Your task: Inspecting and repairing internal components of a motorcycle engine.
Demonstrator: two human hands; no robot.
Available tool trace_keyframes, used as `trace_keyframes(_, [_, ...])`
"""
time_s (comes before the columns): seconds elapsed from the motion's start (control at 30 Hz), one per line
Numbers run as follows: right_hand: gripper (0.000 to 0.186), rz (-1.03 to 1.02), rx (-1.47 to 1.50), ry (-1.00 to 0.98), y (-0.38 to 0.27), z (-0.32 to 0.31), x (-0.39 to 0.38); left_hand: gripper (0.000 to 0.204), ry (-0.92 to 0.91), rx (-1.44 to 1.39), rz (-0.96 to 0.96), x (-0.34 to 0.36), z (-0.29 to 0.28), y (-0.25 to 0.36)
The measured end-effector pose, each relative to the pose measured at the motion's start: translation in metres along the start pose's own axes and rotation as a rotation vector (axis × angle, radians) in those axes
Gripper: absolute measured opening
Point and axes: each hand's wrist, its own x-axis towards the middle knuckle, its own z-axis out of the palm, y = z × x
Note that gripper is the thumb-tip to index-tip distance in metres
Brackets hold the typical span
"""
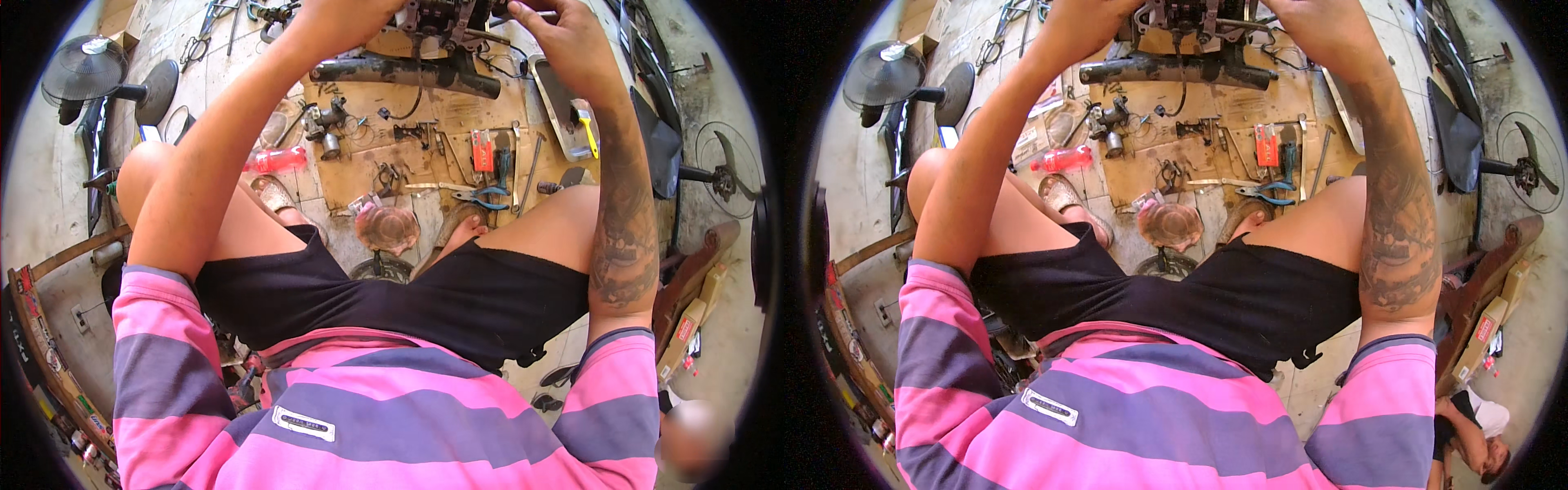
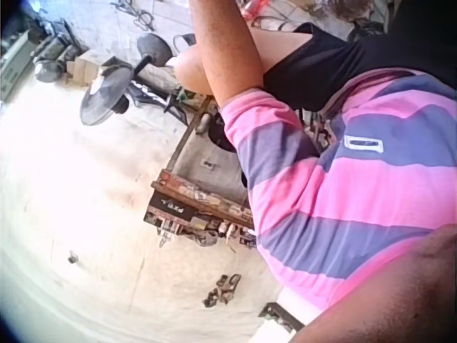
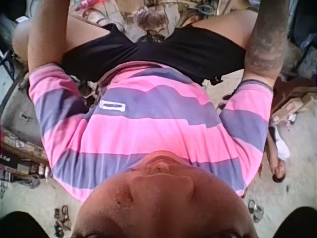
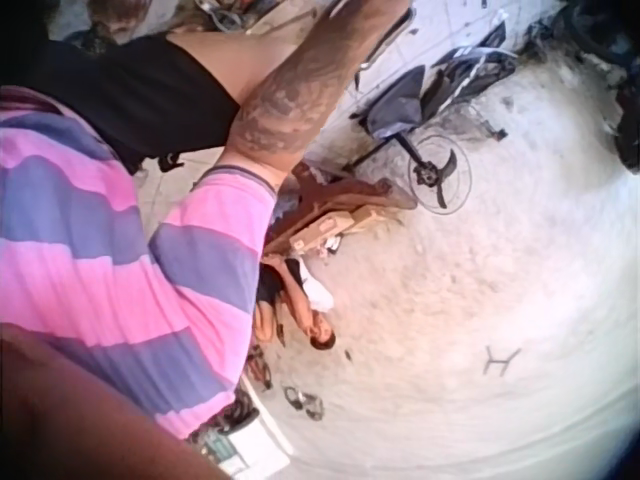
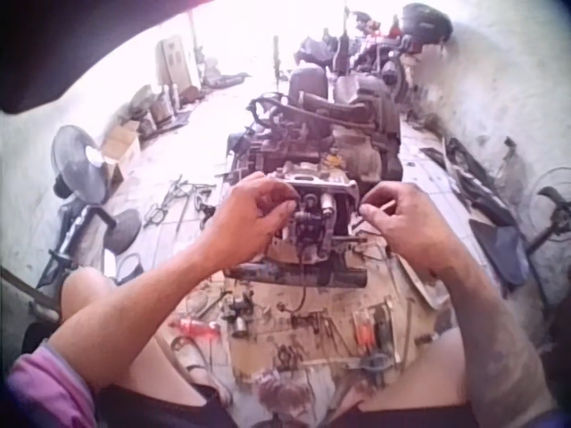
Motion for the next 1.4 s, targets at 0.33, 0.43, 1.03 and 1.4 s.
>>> trace_keyframes(0.33, [0.02, -0.012, 0.018, -0.022, 0.001, 0.0, -0.004, 0.016, -0.021, 0.093, -0.005, 0.003, 0.001, 0.003])
trace_keyframes(0.43, [0.02, -0.003, 0.002, -0.03, -0.005, 0.001, -0.01, 0.016, -0.023, 0.067, -0.012, 0.004, 0.002, 0.004])
trace_keyframes(1.03, [0.02, 0.605, 1.161, 0.233, -0.055, 0.131, -0.026, 0.011, -0.054, 0.073, -0.039, 0.007, 0.002, 0.006])
trace_keyframes(1.4, [0.024, 0.666, 2.101, 0.626, -0.059, 0.188, -0.01, 0.012, -0.04, -0.008, -0.009, 0.009, 0.008, -0.01])
